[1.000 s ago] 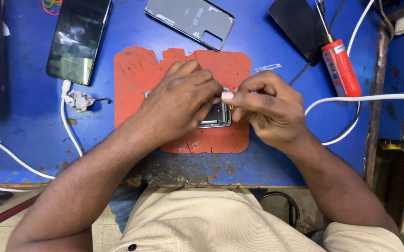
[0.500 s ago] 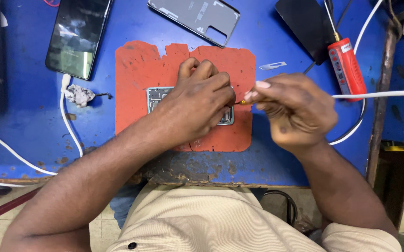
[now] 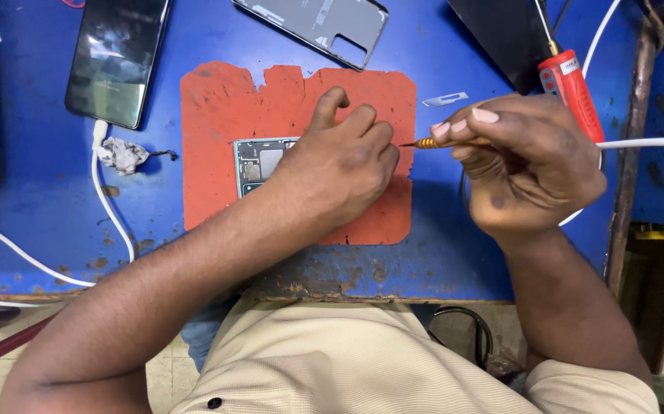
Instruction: The person disassembles a smartphone by removing screws and detaching internal components. They use a screwdriver to loosen screws and a small tool to pry open parts, then remove the camera module and other internal pieces.
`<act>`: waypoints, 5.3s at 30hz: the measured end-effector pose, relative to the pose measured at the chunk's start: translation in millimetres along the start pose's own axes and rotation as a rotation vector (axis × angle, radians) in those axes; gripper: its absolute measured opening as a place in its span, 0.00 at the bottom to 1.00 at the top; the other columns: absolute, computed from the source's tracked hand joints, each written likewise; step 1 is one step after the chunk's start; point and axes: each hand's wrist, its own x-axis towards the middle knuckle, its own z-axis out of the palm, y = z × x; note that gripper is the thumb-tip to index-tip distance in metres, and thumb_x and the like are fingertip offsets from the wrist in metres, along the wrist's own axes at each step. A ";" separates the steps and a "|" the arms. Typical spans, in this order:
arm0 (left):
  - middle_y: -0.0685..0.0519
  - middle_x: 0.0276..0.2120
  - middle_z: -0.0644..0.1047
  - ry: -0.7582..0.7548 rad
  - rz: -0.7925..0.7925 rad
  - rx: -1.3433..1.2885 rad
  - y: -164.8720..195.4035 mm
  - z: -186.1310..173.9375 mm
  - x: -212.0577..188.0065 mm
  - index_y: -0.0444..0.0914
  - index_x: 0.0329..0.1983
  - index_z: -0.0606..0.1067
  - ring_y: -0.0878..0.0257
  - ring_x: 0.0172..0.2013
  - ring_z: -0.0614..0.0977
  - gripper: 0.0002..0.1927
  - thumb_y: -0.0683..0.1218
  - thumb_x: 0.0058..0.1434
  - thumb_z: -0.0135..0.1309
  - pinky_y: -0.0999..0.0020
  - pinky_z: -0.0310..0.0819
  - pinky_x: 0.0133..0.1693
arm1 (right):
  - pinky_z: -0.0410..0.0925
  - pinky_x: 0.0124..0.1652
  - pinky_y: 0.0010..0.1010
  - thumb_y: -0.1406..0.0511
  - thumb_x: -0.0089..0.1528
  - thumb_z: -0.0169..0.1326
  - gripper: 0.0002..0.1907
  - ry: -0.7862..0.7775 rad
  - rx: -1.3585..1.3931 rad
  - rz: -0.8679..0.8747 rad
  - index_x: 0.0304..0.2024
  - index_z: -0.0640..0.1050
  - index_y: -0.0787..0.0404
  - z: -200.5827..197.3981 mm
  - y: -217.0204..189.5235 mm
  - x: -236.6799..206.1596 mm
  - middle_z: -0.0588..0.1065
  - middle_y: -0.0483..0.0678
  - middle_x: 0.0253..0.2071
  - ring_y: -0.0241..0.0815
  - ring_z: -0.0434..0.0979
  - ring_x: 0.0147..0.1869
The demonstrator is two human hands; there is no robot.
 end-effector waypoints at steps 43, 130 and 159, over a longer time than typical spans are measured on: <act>0.52 0.37 0.76 -0.108 -0.150 -0.272 -37.8 -18.9 -24.3 0.38 0.39 0.80 0.55 0.48 0.73 0.11 0.48 0.56 0.63 0.51 0.60 0.54 | 0.78 0.39 0.33 0.84 0.55 0.60 0.16 -0.290 0.119 -0.110 0.41 0.79 0.65 41.7 -5.5 16.4 0.74 0.54 0.39 0.50 0.81 0.41; 0.50 0.42 0.72 0.061 -0.308 -0.149 -52.9 -0.3 -29.9 0.38 0.41 0.75 0.53 0.48 0.72 0.01 0.40 0.69 0.56 0.50 0.58 0.56 | 0.79 0.41 0.20 0.82 0.67 0.58 0.15 -0.267 0.097 0.148 0.54 0.78 0.68 23.8 0.2 -0.5 0.78 0.53 0.43 0.38 0.84 0.43; 0.50 0.43 0.72 -0.060 -0.154 -0.419 -38.8 -20.2 -23.4 0.39 0.43 0.77 0.50 0.52 0.71 0.15 0.45 0.54 0.65 0.44 0.56 0.59 | 0.78 0.43 0.29 0.86 0.54 0.49 0.23 -0.389 0.432 0.160 0.45 0.82 0.62 21.2 8.1 0.7 0.77 0.52 0.41 0.43 0.82 0.42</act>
